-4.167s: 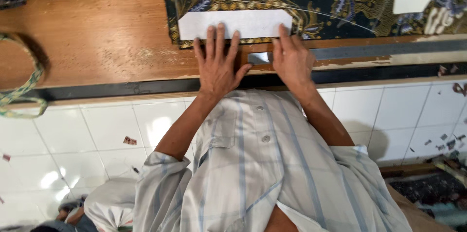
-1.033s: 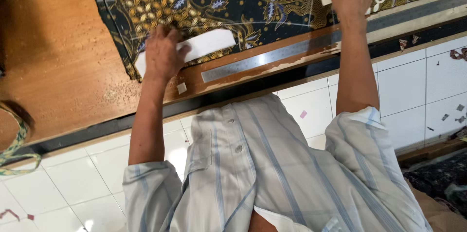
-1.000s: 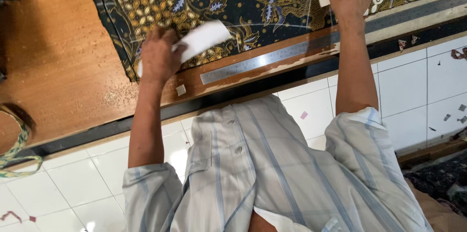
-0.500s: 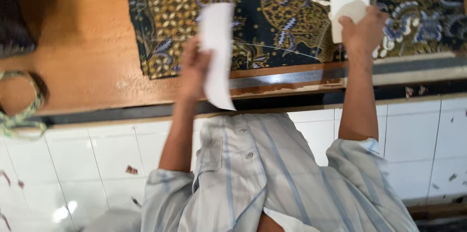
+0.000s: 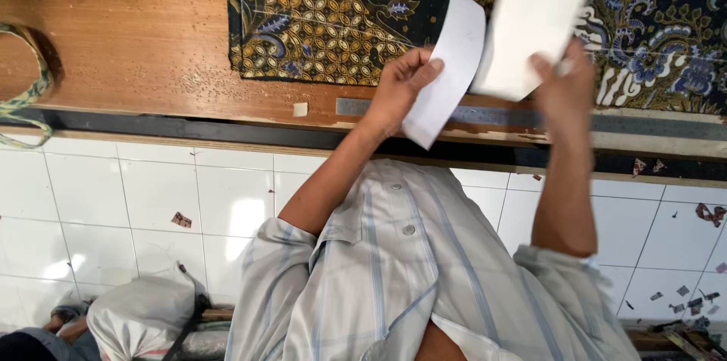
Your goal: The person places paper patterns on a patterned fabric and uses a white marking tool to trace the outlines. They reposition the patterns and continue marking different sections of the fabric.
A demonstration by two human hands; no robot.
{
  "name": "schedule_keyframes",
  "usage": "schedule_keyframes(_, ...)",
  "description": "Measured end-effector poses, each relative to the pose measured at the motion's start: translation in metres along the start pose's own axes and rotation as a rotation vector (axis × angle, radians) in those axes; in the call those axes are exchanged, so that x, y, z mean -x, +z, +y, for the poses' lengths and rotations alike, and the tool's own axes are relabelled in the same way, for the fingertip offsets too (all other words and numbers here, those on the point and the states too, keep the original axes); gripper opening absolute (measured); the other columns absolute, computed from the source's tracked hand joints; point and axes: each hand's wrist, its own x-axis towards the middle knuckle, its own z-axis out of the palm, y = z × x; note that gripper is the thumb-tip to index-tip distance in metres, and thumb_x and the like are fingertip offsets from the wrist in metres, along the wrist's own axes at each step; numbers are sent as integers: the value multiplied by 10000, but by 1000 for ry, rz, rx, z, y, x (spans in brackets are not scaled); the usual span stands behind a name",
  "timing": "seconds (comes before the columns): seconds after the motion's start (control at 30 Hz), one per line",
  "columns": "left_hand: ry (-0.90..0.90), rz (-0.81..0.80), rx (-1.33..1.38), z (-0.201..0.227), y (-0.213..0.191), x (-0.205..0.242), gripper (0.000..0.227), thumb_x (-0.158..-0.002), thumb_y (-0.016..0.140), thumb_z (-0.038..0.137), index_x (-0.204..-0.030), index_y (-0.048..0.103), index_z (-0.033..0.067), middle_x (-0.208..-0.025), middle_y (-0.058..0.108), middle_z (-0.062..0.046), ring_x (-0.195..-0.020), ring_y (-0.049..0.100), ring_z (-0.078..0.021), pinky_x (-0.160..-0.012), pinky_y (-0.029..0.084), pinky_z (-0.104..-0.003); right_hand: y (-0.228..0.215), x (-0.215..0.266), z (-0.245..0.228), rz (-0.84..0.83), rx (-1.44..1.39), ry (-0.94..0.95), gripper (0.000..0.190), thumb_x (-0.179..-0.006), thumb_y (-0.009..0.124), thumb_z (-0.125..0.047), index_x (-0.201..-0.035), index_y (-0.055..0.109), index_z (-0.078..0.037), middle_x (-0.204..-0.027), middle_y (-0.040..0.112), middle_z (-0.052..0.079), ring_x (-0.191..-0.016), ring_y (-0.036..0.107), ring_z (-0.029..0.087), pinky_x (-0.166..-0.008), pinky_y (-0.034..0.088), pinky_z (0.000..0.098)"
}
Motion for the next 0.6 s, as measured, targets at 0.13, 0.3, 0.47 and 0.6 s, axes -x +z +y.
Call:
schedule_keyframes(0.13,-77,-73,54,40,-36,-11,153,-1089,682,142,-1072,675,-10,-979,680,-73,-875,614,-114,-786,520,-282,79,60,-15,-225,-224,-86,264,-947,695,-29,-1201,629,-2,-1090,723,74,-959,691,136,-849,588,310)
schedule_keyframes(0.3,128,26,-548,106,-92,0,382,-1002,693,109,-1345,547,28,-1105,689,-86,-925,669,-143,-819,567,-316,142,59,-41,-384,-411,0,283,-1089,572,-159,-1281,685,16,-951,738,79,-651,456,137,-561,355,270)
schedule_keyframes(0.47,277,247,-1096,158,-209,10,805,-990,706,129,-1607,205,-3,-1154,580,-359,-981,614,-380,-862,541,-432,222,34,-80,-393,-260,-324,243,-1050,584,-127,-1225,683,8,-950,759,71,-831,677,118,-747,546,276)
schedule_keyframes(0.6,223,450,-803,190,-334,15,360,-1066,678,163,-1334,533,-28,-1139,716,-109,-999,696,-162,-862,589,-330,281,28,-115,-462,-156,-372,227,-1031,581,-140,-1196,673,-14,-940,757,46,-853,727,95,-738,595,280)
